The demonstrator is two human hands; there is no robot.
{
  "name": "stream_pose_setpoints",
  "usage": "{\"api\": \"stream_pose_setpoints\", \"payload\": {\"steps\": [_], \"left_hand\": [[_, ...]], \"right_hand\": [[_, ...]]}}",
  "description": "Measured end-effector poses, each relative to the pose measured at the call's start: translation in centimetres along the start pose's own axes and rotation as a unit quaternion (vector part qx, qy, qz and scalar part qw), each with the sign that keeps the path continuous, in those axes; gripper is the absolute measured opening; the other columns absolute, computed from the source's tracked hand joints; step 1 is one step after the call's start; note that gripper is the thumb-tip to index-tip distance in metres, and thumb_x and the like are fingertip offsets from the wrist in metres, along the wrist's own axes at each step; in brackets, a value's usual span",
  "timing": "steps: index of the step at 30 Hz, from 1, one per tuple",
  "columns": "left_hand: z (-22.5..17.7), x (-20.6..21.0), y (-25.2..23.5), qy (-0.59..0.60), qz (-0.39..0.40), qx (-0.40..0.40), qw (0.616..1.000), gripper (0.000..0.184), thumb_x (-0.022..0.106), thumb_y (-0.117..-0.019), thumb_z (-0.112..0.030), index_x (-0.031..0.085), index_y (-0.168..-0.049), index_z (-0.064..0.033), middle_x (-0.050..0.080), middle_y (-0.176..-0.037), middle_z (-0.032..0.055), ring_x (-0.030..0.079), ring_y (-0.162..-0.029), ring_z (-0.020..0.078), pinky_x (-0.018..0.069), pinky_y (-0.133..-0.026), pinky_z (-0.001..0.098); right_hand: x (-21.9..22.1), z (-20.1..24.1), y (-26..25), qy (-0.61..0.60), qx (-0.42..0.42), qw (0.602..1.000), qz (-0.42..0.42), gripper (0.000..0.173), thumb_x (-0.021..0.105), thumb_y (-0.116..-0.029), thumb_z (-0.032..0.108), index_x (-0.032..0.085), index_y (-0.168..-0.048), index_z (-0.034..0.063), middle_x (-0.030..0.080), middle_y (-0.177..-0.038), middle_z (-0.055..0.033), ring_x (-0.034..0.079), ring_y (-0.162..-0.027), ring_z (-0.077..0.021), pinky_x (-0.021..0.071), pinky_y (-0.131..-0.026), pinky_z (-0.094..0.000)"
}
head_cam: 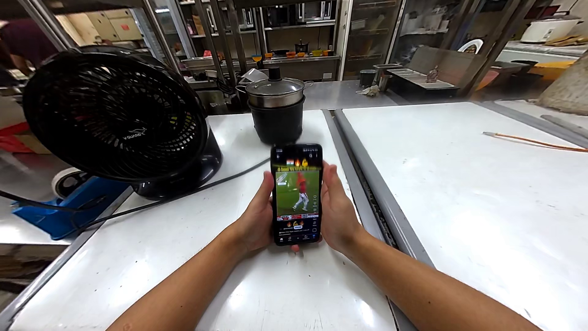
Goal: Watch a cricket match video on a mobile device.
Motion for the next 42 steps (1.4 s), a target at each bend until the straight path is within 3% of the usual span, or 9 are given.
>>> {"api": "stream_pose_setpoints", "payload": {"steps": [2, 8, 42], "left_hand": [[0.04, 0.11, 0.02, -0.001, -0.007, 0.000, 1.000, 0.087, 0.035, -0.0807, -0.091, 0.064, -0.130, -0.0252, 0.073, -0.115, 0.0092, 0.074, -0.097, 0.0236, 0.0630, -0.068, 0.0416], [0.05, 0.09, 0.05, 0.003, -0.008, 0.000, 1.000, 0.087, 0.033, -0.0818, -0.090, 0.064, -0.130, -0.0247, 0.072, -0.115, 0.0089, 0.073, -0.098, 0.0234, 0.0629, -0.069, 0.0411], [0.05, -0.06, -0.03, 0.011, 0.005, 0.004, 1.000, 0.084, 0.037, -0.0818, -0.089, 0.063, -0.131, -0.0263, 0.072, -0.117, 0.0078, 0.073, -0.100, 0.0227, 0.0628, -0.071, 0.0410]], "right_hand": [[-0.01, -0.03, 0.09, 0.013, 0.000, 1.000, -0.005, 0.066, 0.016, -0.1027, 0.068, 0.040, -0.150, 0.0290, 0.063, -0.130, 0.0010, 0.064, -0.115, -0.0129, 0.0566, -0.091, -0.0377], [0.01, 0.02, -0.05, 0.001, 0.002, 1.000, 0.001, 0.066, 0.015, -0.1038, 0.065, 0.036, -0.152, 0.0259, 0.060, -0.135, -0.0013, 0.060, -0.121, -0.0142, 0.0533, -0.098, -0.0395], [0.07, 0.02, -0.08, -0.003, 0.006, 1.000, -0.004, 0.066, 0.017, -0.1034, 0.066, 0.037, -0.152, 0.0258, 0.061, -0.133, -0.0015, 0.062, -0.119, -0.0145, 0.0544, -0.097, -0.0392]]}}
Point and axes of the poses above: each hand's wrist, its own y-axis away from the middle knuckle, its own x-axis out of the palm, z = x × y, the point moved 1 cm from there along -y, towards the middle knuckle
